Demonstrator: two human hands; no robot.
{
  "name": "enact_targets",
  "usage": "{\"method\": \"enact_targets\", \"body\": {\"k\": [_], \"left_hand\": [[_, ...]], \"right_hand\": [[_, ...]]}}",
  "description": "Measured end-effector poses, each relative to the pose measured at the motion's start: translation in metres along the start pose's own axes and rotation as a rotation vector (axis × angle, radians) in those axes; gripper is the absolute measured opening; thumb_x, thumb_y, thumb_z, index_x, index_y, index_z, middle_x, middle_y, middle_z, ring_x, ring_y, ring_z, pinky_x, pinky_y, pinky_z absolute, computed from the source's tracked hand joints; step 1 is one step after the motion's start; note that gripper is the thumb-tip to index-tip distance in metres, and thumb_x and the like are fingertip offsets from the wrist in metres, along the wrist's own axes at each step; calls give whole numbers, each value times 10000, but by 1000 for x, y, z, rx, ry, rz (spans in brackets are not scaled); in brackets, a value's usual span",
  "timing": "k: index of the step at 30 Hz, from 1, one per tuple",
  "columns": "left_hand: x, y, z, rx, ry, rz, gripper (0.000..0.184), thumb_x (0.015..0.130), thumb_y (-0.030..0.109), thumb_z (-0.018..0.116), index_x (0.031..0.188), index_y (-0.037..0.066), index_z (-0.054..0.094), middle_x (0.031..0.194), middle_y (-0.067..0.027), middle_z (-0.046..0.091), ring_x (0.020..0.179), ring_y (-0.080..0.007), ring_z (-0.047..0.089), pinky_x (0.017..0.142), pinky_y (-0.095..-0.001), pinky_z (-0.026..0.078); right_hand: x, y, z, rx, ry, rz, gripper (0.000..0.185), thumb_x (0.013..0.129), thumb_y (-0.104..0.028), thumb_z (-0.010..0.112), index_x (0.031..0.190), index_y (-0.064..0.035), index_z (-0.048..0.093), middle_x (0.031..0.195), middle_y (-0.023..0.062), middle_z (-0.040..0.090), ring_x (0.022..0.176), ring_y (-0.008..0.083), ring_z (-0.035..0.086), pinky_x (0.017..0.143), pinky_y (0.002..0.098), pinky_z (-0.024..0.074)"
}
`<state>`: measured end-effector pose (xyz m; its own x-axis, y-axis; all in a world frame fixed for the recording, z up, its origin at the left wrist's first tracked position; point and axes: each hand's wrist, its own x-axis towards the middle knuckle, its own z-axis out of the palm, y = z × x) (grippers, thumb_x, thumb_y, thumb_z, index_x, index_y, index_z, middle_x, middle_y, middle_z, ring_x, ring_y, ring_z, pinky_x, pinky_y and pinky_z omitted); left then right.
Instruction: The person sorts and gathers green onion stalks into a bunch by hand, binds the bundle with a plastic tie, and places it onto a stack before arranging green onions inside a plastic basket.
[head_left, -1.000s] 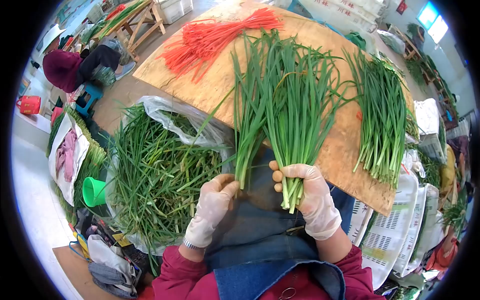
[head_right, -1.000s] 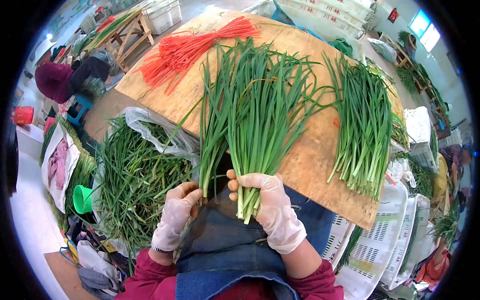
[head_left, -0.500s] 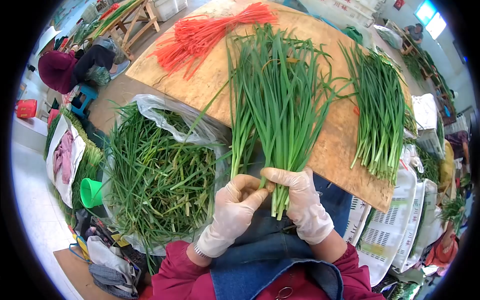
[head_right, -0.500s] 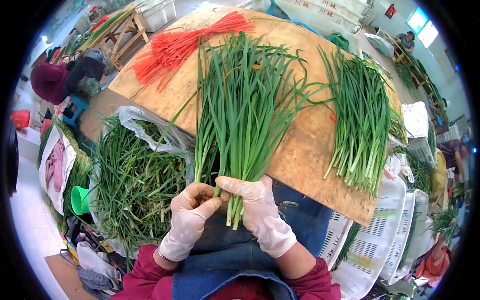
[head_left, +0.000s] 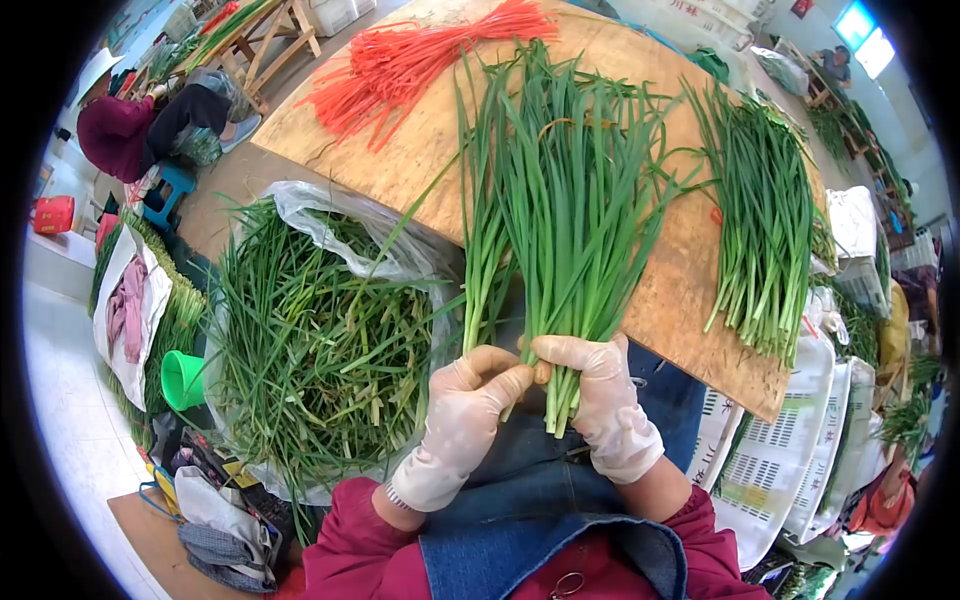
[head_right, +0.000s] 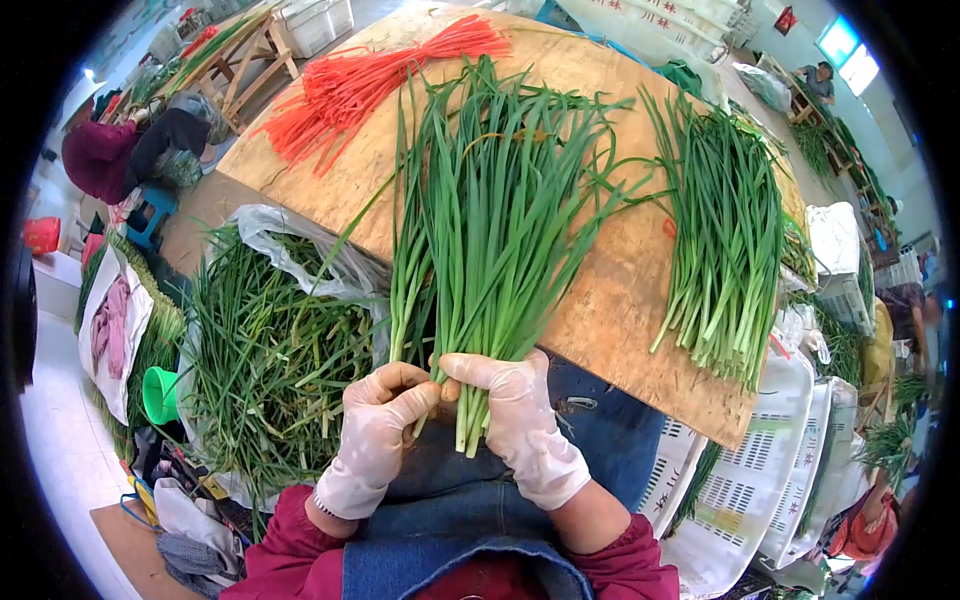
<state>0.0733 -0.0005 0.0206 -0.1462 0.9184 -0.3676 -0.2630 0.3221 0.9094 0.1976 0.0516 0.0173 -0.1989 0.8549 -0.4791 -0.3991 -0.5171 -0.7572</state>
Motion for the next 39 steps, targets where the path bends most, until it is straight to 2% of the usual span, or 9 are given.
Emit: {"method": "enact_targets", "body": {"k": [5, 8, 11, 13, 15, 19, 24, 32, 39], "left_hand": [[-11, -8, -1, -46, 238, 162, 65, 820, 71, 591, 786, 15, 585, 558, 3, 515, 400, -39, 386, 363, -184, 274], [-12, -14, -37, 13, 504, 480, 141, 895, 148, 509, 799, 47, 535, 520, 32, 438, 357, -38, 350, 312, -198, 244], [-10, -16, -78, -134, 644, 333, 228, 917, 197, 516, 734, 63, 540, 519, 40, 448, 369, -26, 349, 317, -186, 254], [-7, -24, -68, 218, 667, 215, 252, 897, 226, 558, 705, 63, 560, 537, 36, 478, 390, -25, 366, 340, -177, 271], [3, -33, -63, 450, 440, 217, 220, 869, 224, 595, 780, 23, 611, 577, 20, 517, 443, -33, 411, 389, -182, 316], [31, -21, -35, 46, 189, 45, 148, 851, 145, 582, 847, -1, 600, 633, -16, 550, 435, -39, 389, 394, -188, 294], [18, 0, -19, -44, 139, -14, 114, 837, 104, 585, 883, -1, 586, 640, -17, 553, 463, -35, 398, 430, -164, 268], [2, -13, 1, 727, 95, 785, 142, 758, 7, 672, 859, -6, 573, 657, -3, 558, 529, -50, 457, 469, -237, 393], [17, -10, 3, 38, 10, 15, 205, 828, 142, 655, 915, -35, 600, 759, -43, 625, 660, -75, 545, 592, -212, 450]], "right_hand": [[-3, -8, 6, -19, 65, 12, 136, 710, -28, 664, 803, 69, 649, 590, 75, 590, 476, 128, 549, 446, 227, 443], [3, -13, -9, 76, 98, 52, 135, 710, -26, 660, 783, 86, 642, 591, 80, 595, 468, 122, 548, 436, 217, 432], [5, -17, -17, 165, 60, 72, 148, 733, -28, 638, 824, 88, 624, 679, 114, 615, 567, 164, 605, 540, 275, 526], [5, -12, -16, 249, 14, 61, 163, 744, -24, 623, 860, 90, 611, 749, 137, 623, 633, 193, 626, 608, 330, 566], [3, -11, -13, 269, -4, 124, 175, 749, -13, 613, 889, 91, 597, 805, 152, 621, 678, 219, 631, 646, 381, 573], [2, -12, -14, 298, 16, 183, 183, 762, -2, 595, 914, 98, 582, 852, 162, 616, 701, 242, 632, 655, 399, 576], [4, -6, -9, 164, 38, 95, 149, 747, -57, 681, 839, 45, 623, 672, 93, 621, 569, 169, 610, 553, 271, 521], [1, -5, 3, 133, -35, -55, 259, 741, -5, 650, 989, 37, 590, 813, 109, 636, 667, 215, 631, 634, 309, 534], [8, 8, -8, 214, -20, 29, 316, 733, 31, 599, 1046, 52, 560, 910, 157, 638, 785, 257, 646, 724, 346, 547]]}}
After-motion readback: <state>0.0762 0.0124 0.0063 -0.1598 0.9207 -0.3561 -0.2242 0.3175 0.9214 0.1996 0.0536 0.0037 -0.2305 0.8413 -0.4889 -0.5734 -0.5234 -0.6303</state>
